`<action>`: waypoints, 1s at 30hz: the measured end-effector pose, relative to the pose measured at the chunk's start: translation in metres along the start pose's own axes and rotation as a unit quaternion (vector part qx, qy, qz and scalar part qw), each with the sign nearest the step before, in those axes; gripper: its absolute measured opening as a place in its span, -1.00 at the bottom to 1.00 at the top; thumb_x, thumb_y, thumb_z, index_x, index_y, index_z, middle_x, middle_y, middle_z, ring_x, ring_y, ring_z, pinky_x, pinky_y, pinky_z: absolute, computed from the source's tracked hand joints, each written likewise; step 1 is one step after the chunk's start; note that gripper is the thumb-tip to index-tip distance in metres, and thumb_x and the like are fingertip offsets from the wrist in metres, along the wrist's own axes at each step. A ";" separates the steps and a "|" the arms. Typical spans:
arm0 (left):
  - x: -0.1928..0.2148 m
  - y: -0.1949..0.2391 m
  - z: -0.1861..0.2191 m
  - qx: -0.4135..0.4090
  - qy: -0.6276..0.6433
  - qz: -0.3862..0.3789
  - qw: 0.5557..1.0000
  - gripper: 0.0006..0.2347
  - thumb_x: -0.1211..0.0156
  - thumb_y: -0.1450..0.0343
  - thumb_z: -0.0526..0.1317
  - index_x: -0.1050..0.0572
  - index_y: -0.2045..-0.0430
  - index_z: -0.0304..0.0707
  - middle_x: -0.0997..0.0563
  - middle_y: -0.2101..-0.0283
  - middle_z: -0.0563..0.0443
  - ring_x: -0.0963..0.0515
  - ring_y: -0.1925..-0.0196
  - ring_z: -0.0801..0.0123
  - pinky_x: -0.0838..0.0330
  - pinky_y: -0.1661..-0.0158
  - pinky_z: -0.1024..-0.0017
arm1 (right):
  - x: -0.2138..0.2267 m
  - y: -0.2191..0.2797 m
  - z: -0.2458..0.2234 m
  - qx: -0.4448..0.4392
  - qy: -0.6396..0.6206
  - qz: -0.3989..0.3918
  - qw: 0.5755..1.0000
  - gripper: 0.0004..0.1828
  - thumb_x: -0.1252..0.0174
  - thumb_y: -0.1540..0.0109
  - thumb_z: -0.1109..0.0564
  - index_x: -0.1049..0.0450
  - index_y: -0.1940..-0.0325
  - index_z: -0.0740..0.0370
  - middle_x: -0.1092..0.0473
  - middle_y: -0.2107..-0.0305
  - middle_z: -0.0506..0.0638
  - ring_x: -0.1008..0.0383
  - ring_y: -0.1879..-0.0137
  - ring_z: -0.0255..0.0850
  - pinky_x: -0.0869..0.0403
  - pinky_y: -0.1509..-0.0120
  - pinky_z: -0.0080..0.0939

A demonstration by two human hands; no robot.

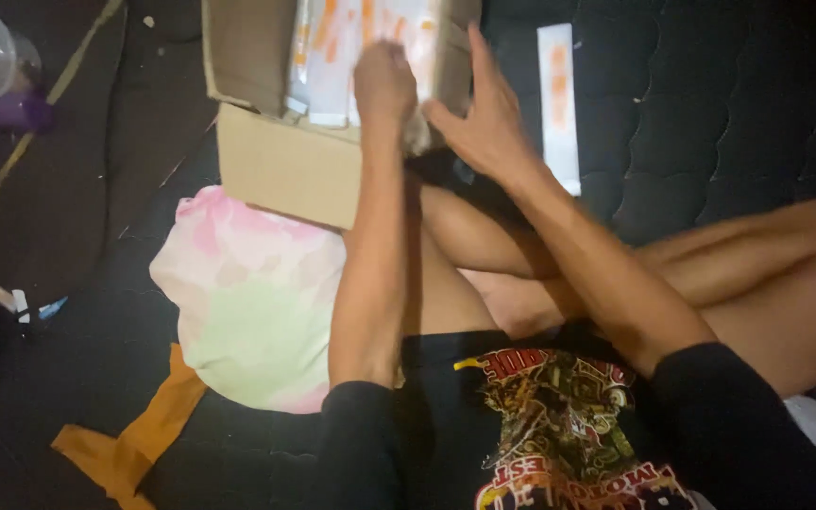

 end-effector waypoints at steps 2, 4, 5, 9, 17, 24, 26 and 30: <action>-0.012 0.027 -0.012 0.130 -0.022 -0.072 0.989 -0.82 0.13 -0.42 -0.27 -0.50 0.32 -0.21 -0.53 0.15 -0.29 -0.60 0.11 -0.25 -0.42 0.05 -0.05 | 0.002 0.014 -0.004 -0.047 -0.027 0.010 0.998 -0.08 -0.15 -0.22 -0.02 0.09 -0.58 0.14 -0.23 -0.36 0.07 -0.38 -0.25 -0.03 -0.37 -0.27 -0.11; -0.018 0.048 -0.020 0.257 -0.043 -0.142 0.955 -0.73 0.13 -0.43 -0.30 -0.42 0.00 -0.17 -0.40 -0.13 -0.26 -0.58 -0.08 -0.23 -0.47 -0.12 0.01 | 0.005 0.022 -0.006 -0.092 -0.055 0.018 0.994 -0.10 -0.08 -0.12 0.02 -0.02 -0.55 0.09 -0.50 -0.18 -0.09 -0.74 0.13 -0.22 -0.60 0.05 -0.29; -0.017 0.055 -0.015 0.289 -0.044 -0.156 0.943 -0.69 -0.07 -0.43 -0.24 -0.33 -0.07 -0.18 -0.36 -0.18 -0.22 -0.54 -0.14 -0.17 -0.53 -0.05 0.03 | 0.006 0.027 -0.006 -0.106 -0.062 0.016 0.992 -0.10 -0.08 -0.13 0.01 -0.02 -0.56 0.08 -0.54 -0.11 -0.08 -0.69 0.26 -0.28 -0.60 0.21 -0.28; -0.003 0.073 0.001 0.365 -0.039 -0.216 0.905 -0.54 -0.23 -0.36 -0.37 -0.26 -0.16 -0.16 -0.55 -0.17 -0.10 -0.56 -0.22 -0.02 -0.53 -0.07 0.01 | 0.014 0.030 -0.009 -0.075 -0.047 0.021 0.996 -0.16 -0.08 -0.12 0.02 -0.11 -0.52 0.04 -0.57 -0.08 -0.10 -0.73 0.20 -0.20 -0.63 0.08 -0.24; 0.019 0.072 0.020 0.321 -0.070 -0.259 0.908 -0.75 -0.11 -0.40 -0.36 -0.47 0.05 -0.15 -0.59 -0.05 -0.07 -0.60 -0.10 0.03 -0.57 0.03 0.11 | 0.023 0.026 -0.027 -0.077 -0.081 0.037 0.993 -0.23 -0.07 -0.07 0.09 -0.26 -0.42 0.08 -0.59 0.03 -0.12 -0.68 0.20 -0.28 -0.68 0.30 -0.23; 0.112 0.037 0.070 0.104 0.062 -0.137 0.983 -0.82 0.04 -0.31 -0.06 -0.45 0.54 -0.10 -0.65 0.42 0.03 -0.63 0.29 0.17 -0.44 0.20 0.20 | 0.013 0.008 -0.019 -0.117 -0.071 0.030 0.990 -0.14 -0.23 -0.09 -0.09 -0.21 -0.45 0.11 -0.44 -0.18 0.17 -0.63 0.51 -0.22 -0.74 0.47 -0.27; 0.157 0.056 0.122 0.052 0.155 -0.133 0.978 -0.89 0.01 -0.30 -0.15 -0.43 0.50 -0.11 -0.58 0.41 0.09 -0.56 0.32 0.32 -0.42 0.22 0.34 | 0.016 0.007 -0.005 -0.107 -0.114 0.015 0.988 -0.19 -0.24 -0.14 -0.12 -0.21 -0.46 0.03 -0.43 -0.19 0.16 -0.57 0.41 -0.30 -0.72 0.44 -0.26; 0.192 0.106 0.202 -0.024 0.386 -0.157 0.909 -0.95 0.03 -0.44 -0.27 -0.28 0.38 -0.03 -0.34 0.48 0.20 -0.31 0.47 0.64 -0.21 0.42 0.60 | 0.038 0.020 0.038 -0.090 -0.305 -0.068 0.946 -0.30 -0.08 -0.36 -0.04 -0.10 -0.53 0.21 -0.52 -0.04 -0.02 -0.60 0.07 -0.31 -0.56 0.18 -0.41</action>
Point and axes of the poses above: each hand's wrist, its own y-axis away from the middle knuckle, its own x-axis out of the back of the hand, z = x × y, the point moved 8 cm from there along -y, towards the middle knuckle
